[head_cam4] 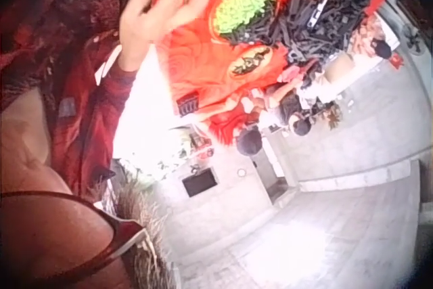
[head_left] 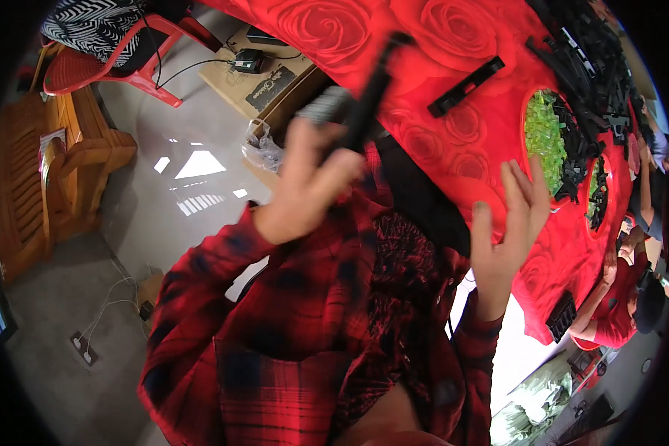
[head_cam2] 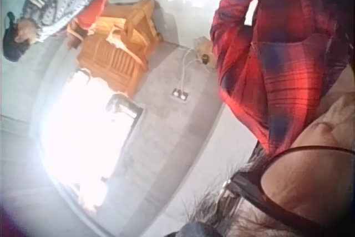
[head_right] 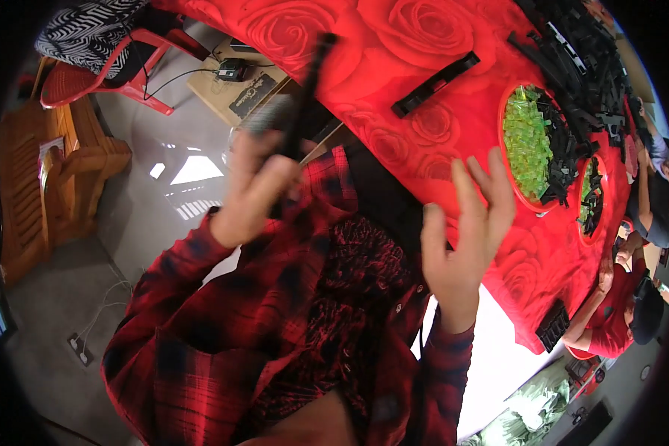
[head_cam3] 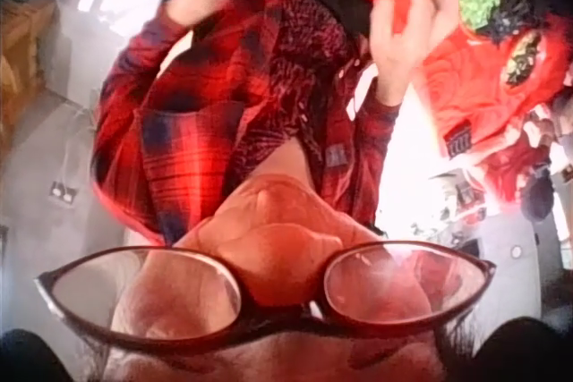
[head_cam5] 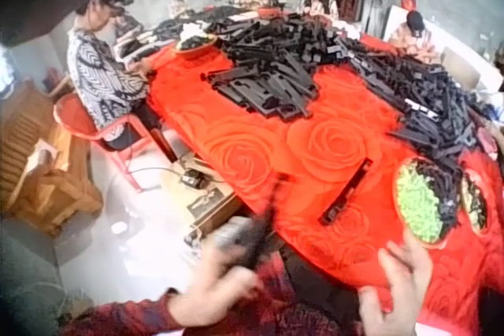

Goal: The person assembles plastic toy components by hand, inserting small green pieces into black plastic parts and placing the assembled items into a box.

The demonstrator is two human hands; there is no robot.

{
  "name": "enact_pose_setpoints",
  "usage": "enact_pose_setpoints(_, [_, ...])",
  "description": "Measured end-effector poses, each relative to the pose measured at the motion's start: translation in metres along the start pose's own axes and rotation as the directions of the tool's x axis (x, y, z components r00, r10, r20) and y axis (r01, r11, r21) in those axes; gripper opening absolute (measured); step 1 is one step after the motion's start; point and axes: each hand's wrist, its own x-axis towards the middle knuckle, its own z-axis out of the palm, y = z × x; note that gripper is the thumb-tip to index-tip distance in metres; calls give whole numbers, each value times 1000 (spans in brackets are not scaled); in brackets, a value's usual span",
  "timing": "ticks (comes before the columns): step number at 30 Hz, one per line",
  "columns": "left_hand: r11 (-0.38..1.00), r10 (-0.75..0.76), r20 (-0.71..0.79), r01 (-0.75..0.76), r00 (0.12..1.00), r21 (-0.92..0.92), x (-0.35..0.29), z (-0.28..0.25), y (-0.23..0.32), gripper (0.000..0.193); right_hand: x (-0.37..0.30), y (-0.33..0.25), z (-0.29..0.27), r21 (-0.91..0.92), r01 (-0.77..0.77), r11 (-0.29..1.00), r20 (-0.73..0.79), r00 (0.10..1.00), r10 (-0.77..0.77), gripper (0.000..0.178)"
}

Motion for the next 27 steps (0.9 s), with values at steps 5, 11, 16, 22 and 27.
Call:
enact_pose_setpoints(5, [959,283,-578,-233,766,161,3,-63,-55,27,-13,30,4,-12,-161,987,-115,981,159,31])
enact_pose_setpoints(11, [964,-260,-456,254,851,-75,52,-94,-180,23,-25,58,24,191,-282,940,9,958,285,28])
enact_pose_setpoints(16, [837,-68,-490,317,869,446,144,-97,-320,41,-31,84,40,195,-316,929,20,948,318,23])
enact_pose_setpoints(22, [703,-150,-428,401,891,587,205,-78,-344,41,-35,103,49,154,-338,929,27,941,338,20])
enact_pose_setpoints(27, [621,-90,-431,389,898,680,223,-75,-352,34,-34,99,53,164,-420,893,6,905,425,20])
